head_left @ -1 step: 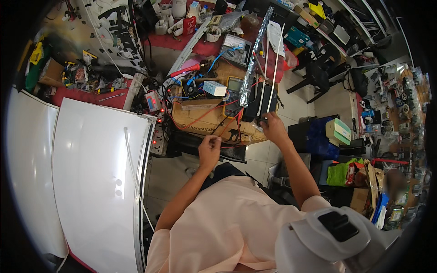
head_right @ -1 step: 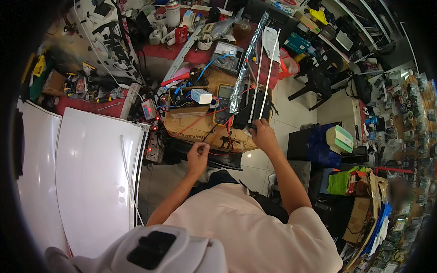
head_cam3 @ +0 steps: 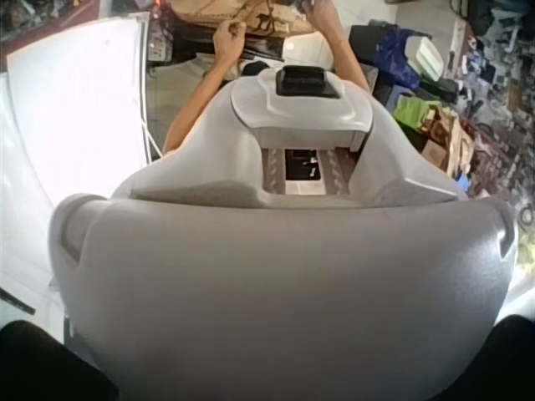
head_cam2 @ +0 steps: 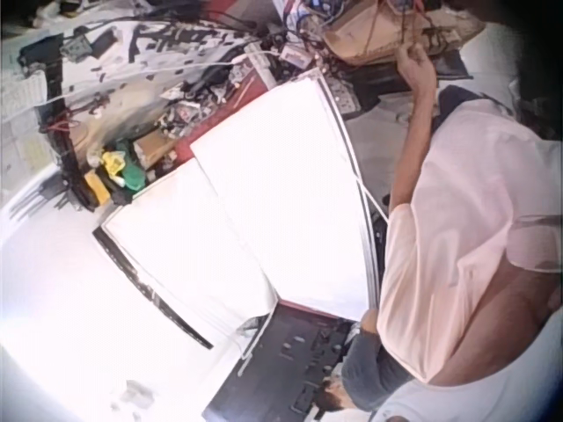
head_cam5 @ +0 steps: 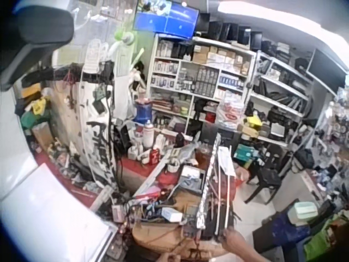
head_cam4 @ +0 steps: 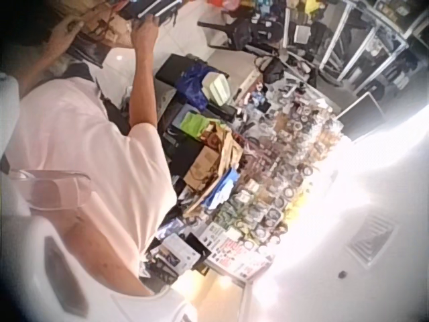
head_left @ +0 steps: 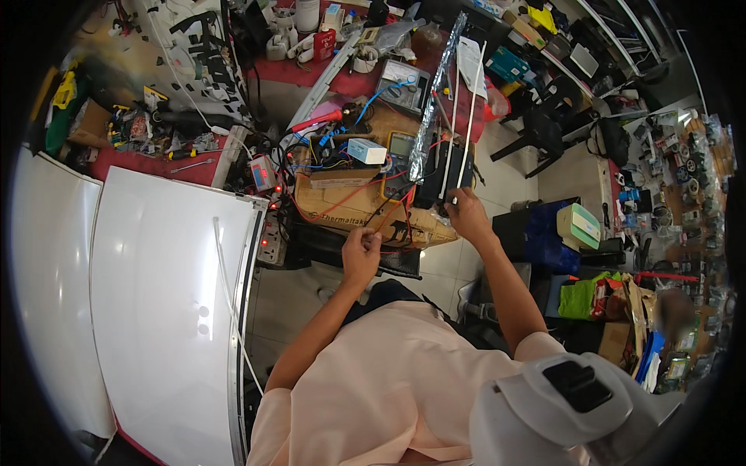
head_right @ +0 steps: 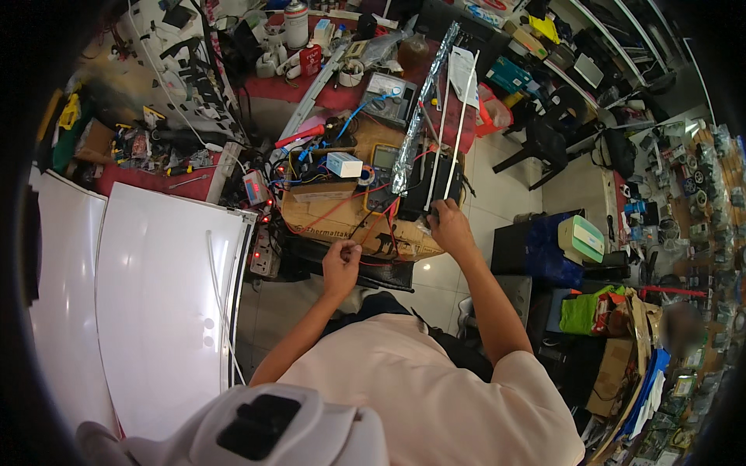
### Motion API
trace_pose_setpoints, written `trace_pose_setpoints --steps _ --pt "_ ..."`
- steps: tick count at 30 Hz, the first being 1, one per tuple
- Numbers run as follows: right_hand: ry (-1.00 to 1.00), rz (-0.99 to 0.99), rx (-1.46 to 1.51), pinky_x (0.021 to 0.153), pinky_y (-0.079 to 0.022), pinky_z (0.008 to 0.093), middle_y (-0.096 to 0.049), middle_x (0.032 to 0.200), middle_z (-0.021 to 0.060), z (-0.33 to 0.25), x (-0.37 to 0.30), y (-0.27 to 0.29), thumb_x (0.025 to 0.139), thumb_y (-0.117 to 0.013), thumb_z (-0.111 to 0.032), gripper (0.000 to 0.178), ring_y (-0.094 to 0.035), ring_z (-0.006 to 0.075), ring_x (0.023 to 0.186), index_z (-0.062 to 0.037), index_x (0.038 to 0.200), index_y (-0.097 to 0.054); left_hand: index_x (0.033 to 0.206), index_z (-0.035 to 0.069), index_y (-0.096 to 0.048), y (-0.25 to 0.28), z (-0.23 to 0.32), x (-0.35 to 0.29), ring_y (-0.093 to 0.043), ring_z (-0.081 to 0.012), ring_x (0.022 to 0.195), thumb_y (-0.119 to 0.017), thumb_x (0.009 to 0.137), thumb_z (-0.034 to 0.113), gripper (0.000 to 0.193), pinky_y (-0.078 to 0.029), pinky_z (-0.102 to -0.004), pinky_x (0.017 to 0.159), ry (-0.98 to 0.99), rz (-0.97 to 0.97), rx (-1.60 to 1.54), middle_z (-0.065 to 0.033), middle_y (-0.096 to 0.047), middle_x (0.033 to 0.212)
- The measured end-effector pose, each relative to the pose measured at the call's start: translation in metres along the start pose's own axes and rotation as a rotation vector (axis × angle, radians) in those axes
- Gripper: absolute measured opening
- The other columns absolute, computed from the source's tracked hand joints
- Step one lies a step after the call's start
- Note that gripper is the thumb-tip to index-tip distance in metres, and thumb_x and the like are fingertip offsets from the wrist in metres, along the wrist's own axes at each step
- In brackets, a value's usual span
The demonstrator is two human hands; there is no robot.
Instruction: The person removes parts from the edge of a monitor frame, handles thin strips on a bench while using a handheld tool to touch specific points, and then replaces components in the frame while another person holds the monitor.
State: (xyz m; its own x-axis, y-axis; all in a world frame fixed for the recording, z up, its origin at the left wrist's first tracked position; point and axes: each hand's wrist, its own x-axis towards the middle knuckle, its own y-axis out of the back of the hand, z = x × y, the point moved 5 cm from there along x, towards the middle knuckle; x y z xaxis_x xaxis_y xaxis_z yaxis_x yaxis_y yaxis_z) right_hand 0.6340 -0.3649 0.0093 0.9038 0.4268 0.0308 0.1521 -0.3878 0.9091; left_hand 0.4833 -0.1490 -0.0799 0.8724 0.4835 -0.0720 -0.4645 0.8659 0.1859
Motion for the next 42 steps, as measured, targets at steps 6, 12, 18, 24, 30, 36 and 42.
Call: trace_pose_setpoints --steps 6,12,18,24,30,36,42 --pt "0.188 0.088 -0.061 0.084 -0.051 0.0457 -0.059 0.107 0.0183 0.0 0.06 -0.003 0.079 -0.065 -0.001 0.031 -0.059 0.039 0.1 -0.0024 0.11 -0.06 0.112 0.001 -0.059 -0.023 0.056 0.042 -0.064 -0.0295 0.073 -0.064 0.09 0.017 0.027 -0.052 -0.0395 0.066 -0.399 -0.026 0.382 -0.0157 -0.058 0.111" --pt "0.453 0.187 -0.176 0.089 -0.049 0.0449 -0.058 0.114 0.0162 0.042 0.133 0.005 0.076 -0.056 0.005 0.04 -0.056 0.0378 0.106 -0.0047 0.115 -0.06 0.106 0.003 -0.062 -0.083 0.095 0.072 -0.066 -0.0359 0.076 -0.064 0.087 0.018 0.025 -0.053 -0.0434 0.066 -0.572 0.023 0.437 -0.0153 -0.063 0.099" --pt "0.51 0.015 -0.081 0.089 -0.048 0.044 -0.059 0.105 0.0153 0.085 0.21 0.015 0.076 -0.064 -0.005 0.03 -0.057 0.0361 0.101 -0.009 0.106 -0.068 0.097 0.004 -0.068 -0.164 0.106 0.093 -0.066 -0.0329 0.072 -0.068 0.084 0.021 0.022 -0.052 -0.0431 0.064 -0.338 0.176 0.57 -0.0147 -0.067 0.085" --pt "0.987 -0.142 -0.082 0.082 -0.049 0.0414 -0.057 0.093 0.0133 0.078 0.231 0.011 0.072 -0.058 -0.004 0.03 -0.059 0.0326 0.092 -0.0097 0.099 -0.07 0.097 0.005 -0.067 -0.194 0.111 0.114 -0.065 -0.0376 0.078 -0.067 0.084 0.021 0.02 -0.051 -0.0464 0.07 -0.164 0.342 0.668 -0.0172 -0.066 0.089" --pt "1.146 -0.31 -0.393 0.084 -0.051 0.0433 -0.06 0.104 0.0159 0.076 0.255 0.0 0.068 -0.076 -0.028 0.035 -0.061 0.0326 0.099 -0.0116 0.099 -0.071 0.096 0.003 -0.066 -0.205 0.109 0.123 -0.065 -0.0395 0.082 -0.067 0.084 0.022 0.022 -0.053 -0.0473 0.073 -0.074 0.387 0.798 -0.0194 -0.065 0.092" --pt "1.222 -0.298 -0.523 0.084 -0.052 0.0434 -0.062 0.105 0.0173 0.063 0.266 0.003 0.075 -0.068 -0.014 0.022 -0.063 0.0331 0.101 -0.0077 0.097 -0.069 0.092 0.003 -0.069 -0.201 0.096 0.132 -0.066 -0.0397 0.086 -0.071 0.08 0.024 0.024 -0.053 -0.0485 0.076 0.04 0.381 0.811 -0.0209 -0.067 0.093" --pt "1.309 -0.079 -0.343 0.089 -0.047 0.0444 -0.059 0.096 0.0151 0.06 0.258 0.049 0.082 -0.055 -0.009 0.023 -0.058 0.0329 0.101 -0.0081 0.099 -0.07 0.09 0.001 -0.069 -0.185 0.118 0.123 -0.067 -0.0387 0.081 -0.071 0.073 0.024 0.028 -0.053 -0.045 0.076 0.102 0.279 0.786 -0.0218 -0.069 0.081"
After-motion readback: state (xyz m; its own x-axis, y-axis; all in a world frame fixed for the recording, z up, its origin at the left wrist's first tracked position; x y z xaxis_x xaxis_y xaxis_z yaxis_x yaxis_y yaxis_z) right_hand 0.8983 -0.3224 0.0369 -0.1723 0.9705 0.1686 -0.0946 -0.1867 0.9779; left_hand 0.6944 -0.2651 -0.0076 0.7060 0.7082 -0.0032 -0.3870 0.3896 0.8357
